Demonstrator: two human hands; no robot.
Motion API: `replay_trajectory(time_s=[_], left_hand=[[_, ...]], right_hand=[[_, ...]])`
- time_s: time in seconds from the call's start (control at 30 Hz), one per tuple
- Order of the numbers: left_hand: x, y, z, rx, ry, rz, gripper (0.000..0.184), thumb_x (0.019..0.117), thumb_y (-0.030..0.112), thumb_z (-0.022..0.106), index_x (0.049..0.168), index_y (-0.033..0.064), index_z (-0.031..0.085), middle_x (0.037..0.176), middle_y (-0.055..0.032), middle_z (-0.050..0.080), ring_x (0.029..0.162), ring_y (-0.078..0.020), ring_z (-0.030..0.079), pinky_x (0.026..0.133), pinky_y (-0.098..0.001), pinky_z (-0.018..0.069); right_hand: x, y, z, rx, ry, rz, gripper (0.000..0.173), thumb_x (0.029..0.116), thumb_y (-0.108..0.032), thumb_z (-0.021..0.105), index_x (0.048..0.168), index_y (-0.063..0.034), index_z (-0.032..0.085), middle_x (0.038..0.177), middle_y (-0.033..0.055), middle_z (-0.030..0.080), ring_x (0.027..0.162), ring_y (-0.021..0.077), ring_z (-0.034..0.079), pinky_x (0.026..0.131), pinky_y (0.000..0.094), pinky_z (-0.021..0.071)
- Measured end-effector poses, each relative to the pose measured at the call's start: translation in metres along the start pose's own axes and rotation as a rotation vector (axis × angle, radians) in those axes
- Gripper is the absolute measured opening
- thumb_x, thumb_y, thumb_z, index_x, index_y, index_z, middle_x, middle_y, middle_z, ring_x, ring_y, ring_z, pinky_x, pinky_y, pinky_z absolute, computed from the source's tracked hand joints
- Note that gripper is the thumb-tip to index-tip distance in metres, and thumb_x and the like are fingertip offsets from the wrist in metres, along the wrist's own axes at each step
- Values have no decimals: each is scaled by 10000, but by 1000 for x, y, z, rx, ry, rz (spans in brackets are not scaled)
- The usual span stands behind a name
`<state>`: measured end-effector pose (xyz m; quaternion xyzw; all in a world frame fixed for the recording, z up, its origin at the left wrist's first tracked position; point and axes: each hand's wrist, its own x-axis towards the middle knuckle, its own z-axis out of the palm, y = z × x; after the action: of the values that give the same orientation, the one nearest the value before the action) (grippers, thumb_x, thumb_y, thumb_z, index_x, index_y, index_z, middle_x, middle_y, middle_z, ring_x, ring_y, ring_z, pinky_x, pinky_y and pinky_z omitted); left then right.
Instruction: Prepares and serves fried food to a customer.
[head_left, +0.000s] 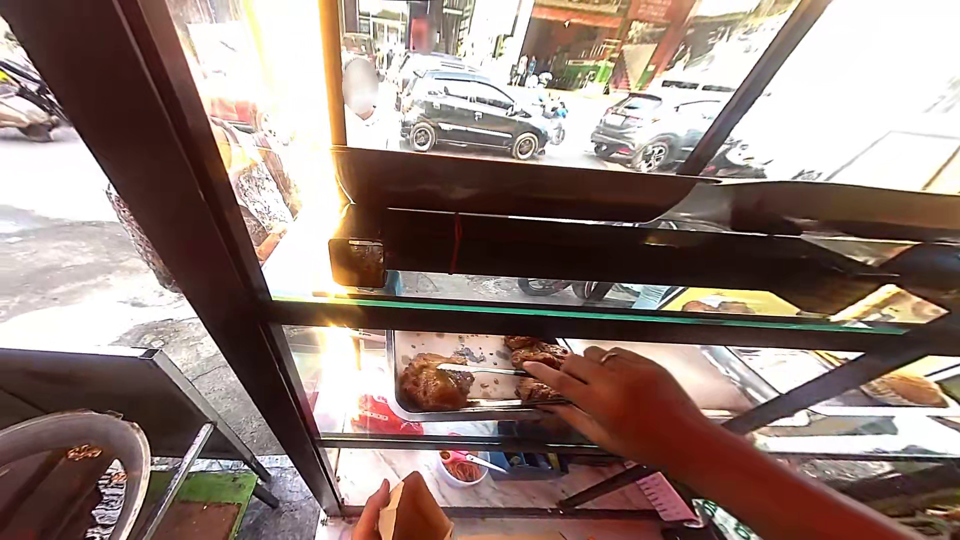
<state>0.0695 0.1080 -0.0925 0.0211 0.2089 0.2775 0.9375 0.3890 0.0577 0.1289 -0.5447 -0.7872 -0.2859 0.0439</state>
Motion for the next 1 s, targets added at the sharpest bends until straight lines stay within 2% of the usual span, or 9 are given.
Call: replay_trajectory(time_s=[0.17, 0.3, 0.37, 0.43, 0.57, 0.67, 0.77, 0.87, 1.0], left_hand=[[2, -5, 9, -25, 4, 24, 569, 911, 617, 579, 1159, 113, 668, 1102, -196, 707, 1059, -408, 676, 913, -713, 497], [-2, -8, 17, -48, 43, 27, 572, 910, 617, 565, 1145, 103, 651, 1094, -199, 700, 1053, -417, 668, 913, -717, 487], [-3, -9, 17, -49, 58, 21, 589, 907, 622, 564, 1165, 97, 632, 1115, -210, 688, 1065, -429, 659, 914, -723, 482], [-1, -10, 17, -46, 56, 15, 597, 906, 622, 564, 1182, 96, 624, 1124, -218, 684, 1065, -436, 657, 906, -721, 487], [-2, -11, 16, -57, 46, 15, 583, 893, 614, 593, 1169, 102, 638, 1110, -212, 691, 1058, -429, 663, 915, -723, 483], [-3, -14, 8, -66, 29, 16, 597, 878, 613, 622, 1174, 95, 640, 1112, -221, 688, 1060, -433, 663, 917, -716, 489], [-5, -18, 7, -45, 24, 22, 588, 883, 611, 608, 1165, 96, 649, 1117, -216, 696, 1061, -427, 669, 908, -704, 500], [-6, -22, 5, -52, 20, 13, 579, 894, 601, 603, 1183, 100, 635, 1142, -214, 687, 1093, -429, 653, 932, -719, 478], [-7, -28, 13, -32, 74, 17, 581, 928, 600, 540, 1223, 103, 604, 1166, -219, 671, 1099, -439, 643, 917, -728, 475]], right_hand=[[4, -17, 20, -8, 50, 70, 442, 970, -386, 572, 1369, -222, 669, 873, 61, 676, 790, 267, 675, 662, 426, 551], [10, -18, 9, 43, 28, 220, 436, 947, -447, 581, 1306, -242, 718, 884, 31, 707, 788, 239, 687, 659, 422, 554], [14, -22, 10, 43, 21, 284, 462, 924, -448, 593, 1297, -209, 724, 862, 47, 697, 758, 255, 684, 630, 437, 542], [19, -26, 12, 37, -3, 289, 476, 914, -430, 631, 1315, -186, 710, 899, 59, 701, 797, 270, 684, 662, 448, 546], [23, -21, -2, 88, -73, 271, 457, 890, -440, 677, 1296, -234, 718, 892, 9, 707, 817, 225, 681, 723, 438, 559], [20, -11, -14, 163, -191, 396, 467, 905, -447, 723, 1334, -263, 700, 886, -9, 711, 816, 196, 681, 756, 459, 564], [17, -13, -13, 208, -178, 522, 462, 925, -464, 706, 1344, -267, 693, 909, 0, 722, 830, 203, 694, 749, 492, 575], [23, -22, -1, 125, -164, 446, 494, 883, -424, 759, 1327, -216, 703, 906, 24, 717, 828, 227, 685, 782, 480, 559], [42, -27, 11, 54, -229, 374, 449, 928, -443, 715, 1327, -238, 702, 985, 29, 739, 907, 242, 695, 838, 459, 549]])
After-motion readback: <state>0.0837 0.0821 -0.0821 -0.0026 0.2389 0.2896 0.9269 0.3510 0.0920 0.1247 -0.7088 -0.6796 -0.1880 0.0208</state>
